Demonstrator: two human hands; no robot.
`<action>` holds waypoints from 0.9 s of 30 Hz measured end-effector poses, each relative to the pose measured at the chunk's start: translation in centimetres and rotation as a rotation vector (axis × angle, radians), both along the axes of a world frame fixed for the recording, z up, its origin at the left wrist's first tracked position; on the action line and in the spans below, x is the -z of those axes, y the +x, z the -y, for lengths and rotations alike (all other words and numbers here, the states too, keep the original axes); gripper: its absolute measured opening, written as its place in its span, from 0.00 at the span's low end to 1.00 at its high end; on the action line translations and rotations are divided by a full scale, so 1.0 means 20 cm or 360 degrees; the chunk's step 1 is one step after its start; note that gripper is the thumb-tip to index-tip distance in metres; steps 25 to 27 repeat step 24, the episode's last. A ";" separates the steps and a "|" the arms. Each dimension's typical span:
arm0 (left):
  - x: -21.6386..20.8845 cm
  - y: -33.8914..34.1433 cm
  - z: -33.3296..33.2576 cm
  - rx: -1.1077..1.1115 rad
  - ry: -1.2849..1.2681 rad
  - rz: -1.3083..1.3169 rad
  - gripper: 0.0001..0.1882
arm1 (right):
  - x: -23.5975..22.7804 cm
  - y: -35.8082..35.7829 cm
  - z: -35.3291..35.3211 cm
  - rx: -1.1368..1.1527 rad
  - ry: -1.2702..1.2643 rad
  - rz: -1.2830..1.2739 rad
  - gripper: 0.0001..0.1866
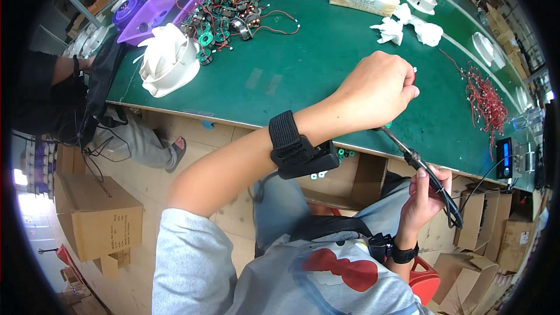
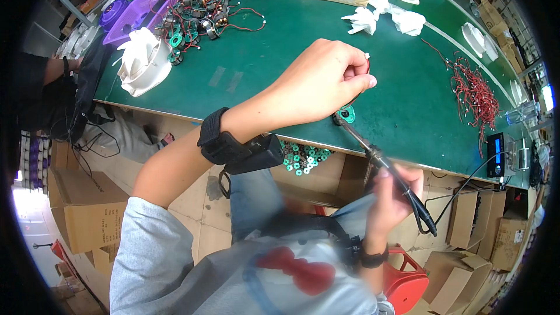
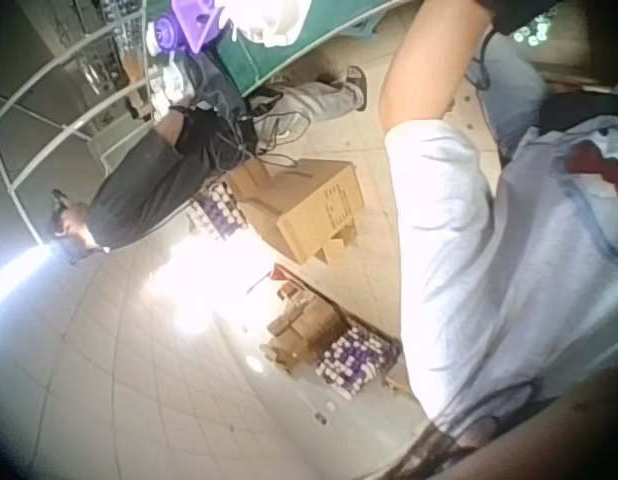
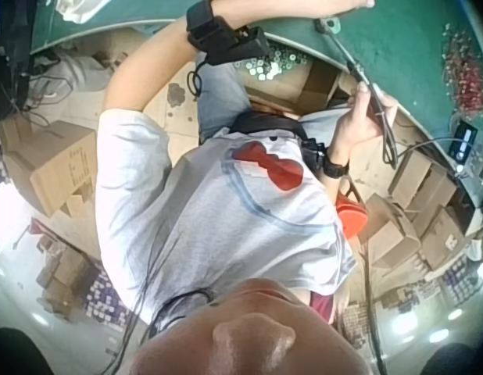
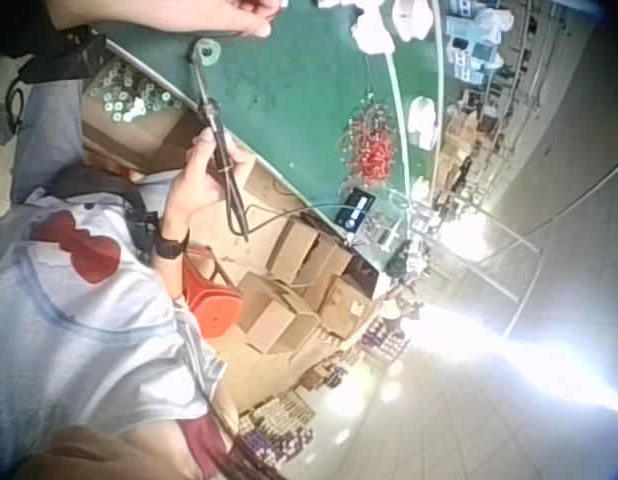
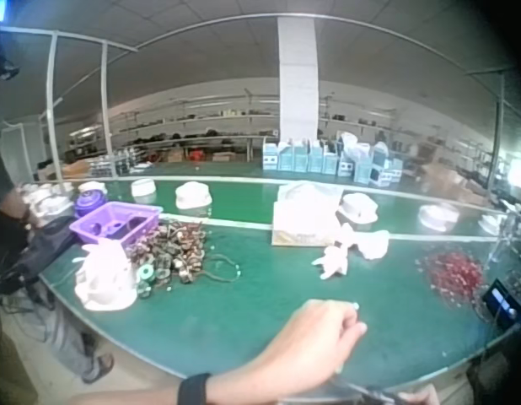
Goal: The person uses a soldering iron to attach red wires to small green circular electronic components on a green workbench. They repeatedly pick up components, solder the wires, and place the finished units into a cardboard box. The person also wipes the workbench surface with a white cloth during the process.
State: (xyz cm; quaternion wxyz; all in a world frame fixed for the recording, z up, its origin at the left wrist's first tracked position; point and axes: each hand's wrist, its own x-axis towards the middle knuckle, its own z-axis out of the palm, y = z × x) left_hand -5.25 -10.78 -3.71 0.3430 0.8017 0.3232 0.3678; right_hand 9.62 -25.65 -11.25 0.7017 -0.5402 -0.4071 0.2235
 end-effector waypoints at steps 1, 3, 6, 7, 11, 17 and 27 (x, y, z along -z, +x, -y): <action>0.00 0.00 0.00 0.0003 -0.0002 -0.0004 0.12 | 0.00 0.00 0.00 0.0010 -0.0010 0.0000 0.10; 0.00 0.00 0.00 0.0008 -0.0003 -0.0022 0.12 | 0.00 0.00 0.00 0.0019 -0.0010 -0.0028 0.10; -0.02 0.00 0.00 -0.0003 -0.0038 -0.0041 0.12 | 0.01 0.01 0.01 0.0048 0.0040 -0.0093 0.10; -0.03 -0.01 0.00 -0.0011 0.0003 -0.0026 0.12 | 0.00 0.02 0.00 0.0079 0.0071 -0.0102 0.10; -0.05 -0.07 -0.01 0.0019 -0.0018 0.0048 0.12 | -0.05 0.08 0.00 0.0147 0.0091 -0.0082 0.10; -0.01 -0.17 -0.04 0.0015 -0.0218 -0.0297 0.13 | -0.08 0.18 0.00 0.0179 0.0100 -0.0261 0.09; 0.09 -0.09 -0.15 0.0259 -0.0549 -0.0662 0.12 | -0.04 0.27 0.11 0.0183 0.0112 -0.0418 0.10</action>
